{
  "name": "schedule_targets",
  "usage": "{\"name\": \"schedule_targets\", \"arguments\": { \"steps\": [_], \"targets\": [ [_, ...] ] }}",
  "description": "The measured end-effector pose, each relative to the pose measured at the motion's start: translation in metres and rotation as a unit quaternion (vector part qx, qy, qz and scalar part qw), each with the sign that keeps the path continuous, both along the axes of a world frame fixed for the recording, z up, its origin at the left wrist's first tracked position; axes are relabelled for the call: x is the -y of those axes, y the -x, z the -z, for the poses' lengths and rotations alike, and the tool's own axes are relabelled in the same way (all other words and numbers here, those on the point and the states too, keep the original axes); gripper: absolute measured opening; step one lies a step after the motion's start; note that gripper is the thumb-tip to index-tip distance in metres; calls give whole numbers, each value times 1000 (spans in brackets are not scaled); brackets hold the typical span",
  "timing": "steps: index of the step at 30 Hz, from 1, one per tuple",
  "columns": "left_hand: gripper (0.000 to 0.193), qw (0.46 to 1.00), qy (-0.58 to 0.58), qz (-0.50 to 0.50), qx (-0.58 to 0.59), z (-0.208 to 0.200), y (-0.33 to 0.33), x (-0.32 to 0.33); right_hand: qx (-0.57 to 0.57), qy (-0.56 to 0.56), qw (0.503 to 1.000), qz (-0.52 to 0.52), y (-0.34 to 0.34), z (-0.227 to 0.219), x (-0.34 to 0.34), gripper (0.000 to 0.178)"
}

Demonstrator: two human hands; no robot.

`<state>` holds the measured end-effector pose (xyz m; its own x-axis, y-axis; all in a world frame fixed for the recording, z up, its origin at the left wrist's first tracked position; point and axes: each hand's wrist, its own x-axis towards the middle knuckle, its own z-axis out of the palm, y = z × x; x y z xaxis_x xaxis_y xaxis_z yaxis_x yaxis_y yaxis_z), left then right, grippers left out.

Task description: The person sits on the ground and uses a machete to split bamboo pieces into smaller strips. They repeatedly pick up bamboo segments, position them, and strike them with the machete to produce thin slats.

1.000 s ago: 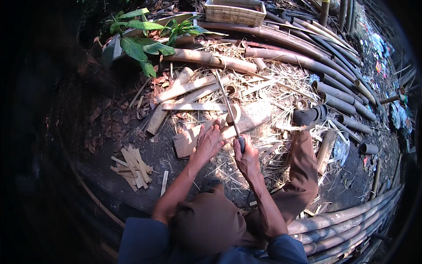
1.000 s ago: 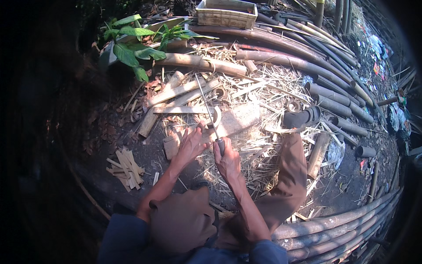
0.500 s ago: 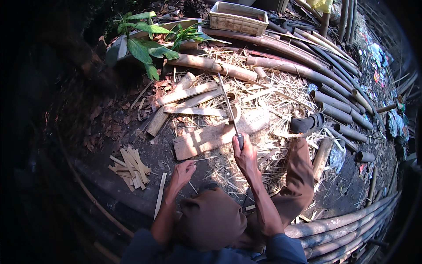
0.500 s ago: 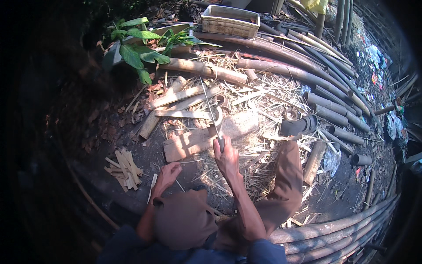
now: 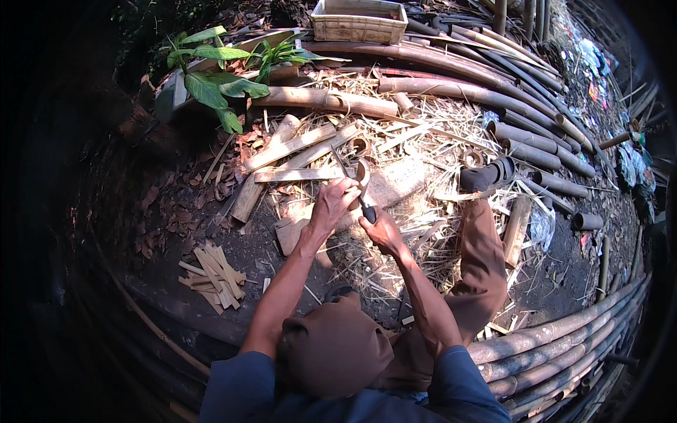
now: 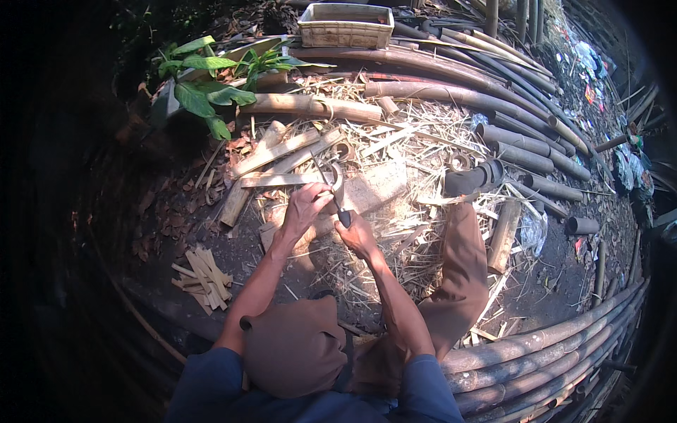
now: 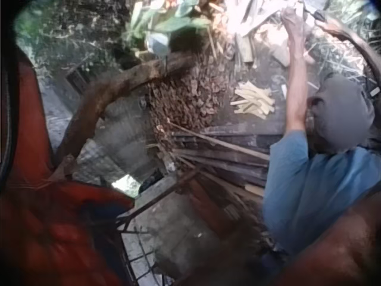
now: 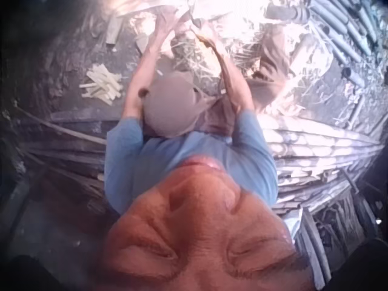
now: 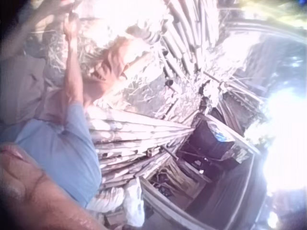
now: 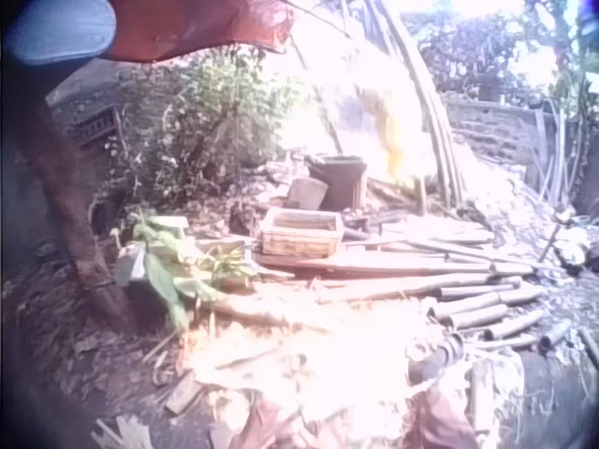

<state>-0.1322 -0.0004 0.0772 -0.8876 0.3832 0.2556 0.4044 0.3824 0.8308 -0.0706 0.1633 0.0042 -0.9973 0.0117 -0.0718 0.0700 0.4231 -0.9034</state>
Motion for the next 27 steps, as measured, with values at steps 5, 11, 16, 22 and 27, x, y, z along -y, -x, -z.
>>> {"name": "schedule_targets", "arguments": {
  "steps": [5,11,16,22,27],
  "targets": [
    [15,999,-18,-30,-13,10,-18,15,305,311,899,-48,13,-15,-25,21],
    [16,997,7,-78,-10,20,0,26,-8,-55,998,4,-24,15,2,26],
    [16,998,-51,-8,-32,10,21,-5,-12,-121,993,5,-83,99,-78,31],
    [17,987,-83,-131,45,34,30,46,348,197,915,51,-40,68,-125,41],
    [17,967,-127,-216,46,-12,6,48,121,-9,984,129,-54,61,-99,40]
  ]
}}
